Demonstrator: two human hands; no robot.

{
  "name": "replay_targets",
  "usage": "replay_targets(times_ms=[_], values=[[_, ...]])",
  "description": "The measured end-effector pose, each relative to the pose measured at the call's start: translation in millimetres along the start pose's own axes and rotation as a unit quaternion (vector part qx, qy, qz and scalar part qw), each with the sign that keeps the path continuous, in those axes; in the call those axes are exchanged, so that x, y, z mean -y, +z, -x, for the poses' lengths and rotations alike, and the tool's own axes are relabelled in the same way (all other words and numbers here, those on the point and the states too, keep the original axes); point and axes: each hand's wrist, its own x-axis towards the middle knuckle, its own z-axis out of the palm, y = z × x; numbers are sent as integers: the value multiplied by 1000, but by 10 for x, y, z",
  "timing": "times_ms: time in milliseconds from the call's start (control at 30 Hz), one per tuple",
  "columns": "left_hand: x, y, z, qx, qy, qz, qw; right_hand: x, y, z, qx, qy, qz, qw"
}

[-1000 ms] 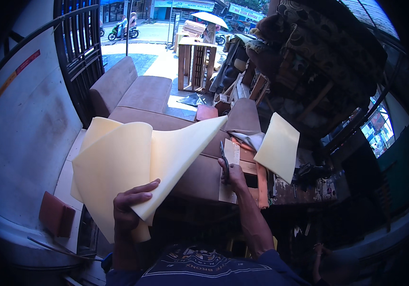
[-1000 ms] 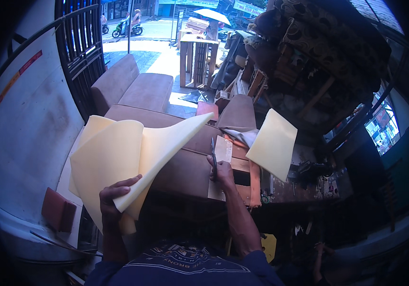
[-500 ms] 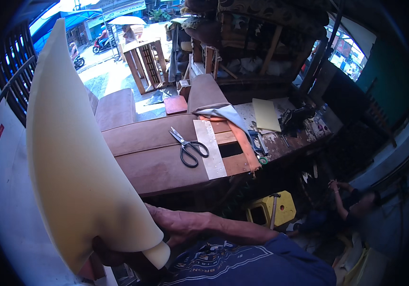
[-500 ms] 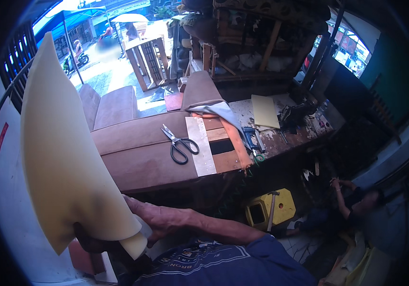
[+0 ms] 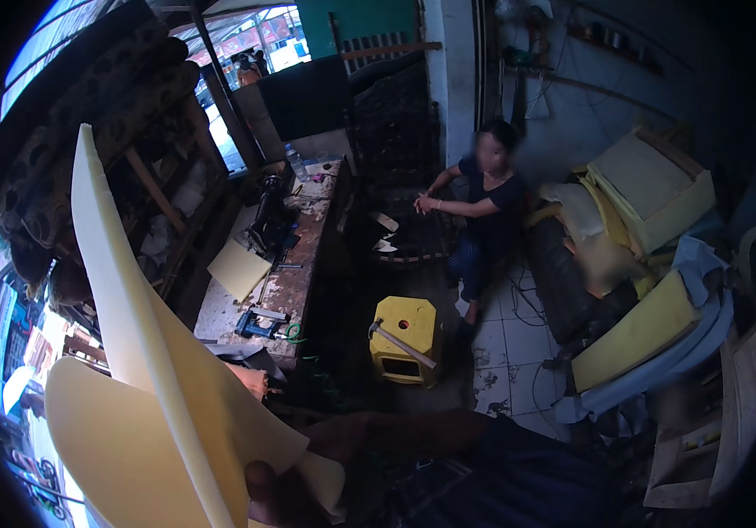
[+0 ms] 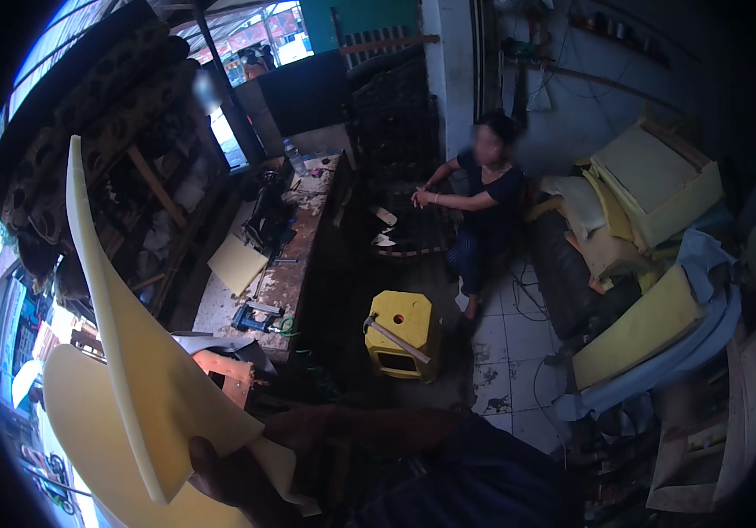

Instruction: The person cuts foam padding with scissors and places it under the sofa seat fabric. They then use a pneumatic staple gun to secure the fabric to the wooden frame, flipping the seat to work on the underside.

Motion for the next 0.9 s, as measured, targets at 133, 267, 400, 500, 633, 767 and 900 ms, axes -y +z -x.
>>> replay_targets(times_ms=[133, 267, 400, 500, 633, 767, 900], values=[[153, 1132, -102, 148, 25, 157, 976, 69, -619, 907, -214, 49, -17, 975], [-26, 1887, 135, 256, -144, 313, 903, 667, -1385, 2617, -573, -12, -78, 816], [222, 1973, 263, 443, -215, 197, 848, 2129, -1703, 4826, -788, -265, 72, 551], [503, 1682, 546, 531, -287, 63, 795, 3230, -1085, 6311, -801, -393, 210, 399], [751, 1225, 1083, 499, -425, -147, 741, 3466, -374, 7610, -859, -382, 301, 159], [778, 966, 1242, 519, -427, -155, 724, 1898, -1115, 7214, -907, -238, 223, 267], [739, 926, 1070, 526, -372, -132, 753, -59, -1890, 4806, -845, 60, -165, 505]])
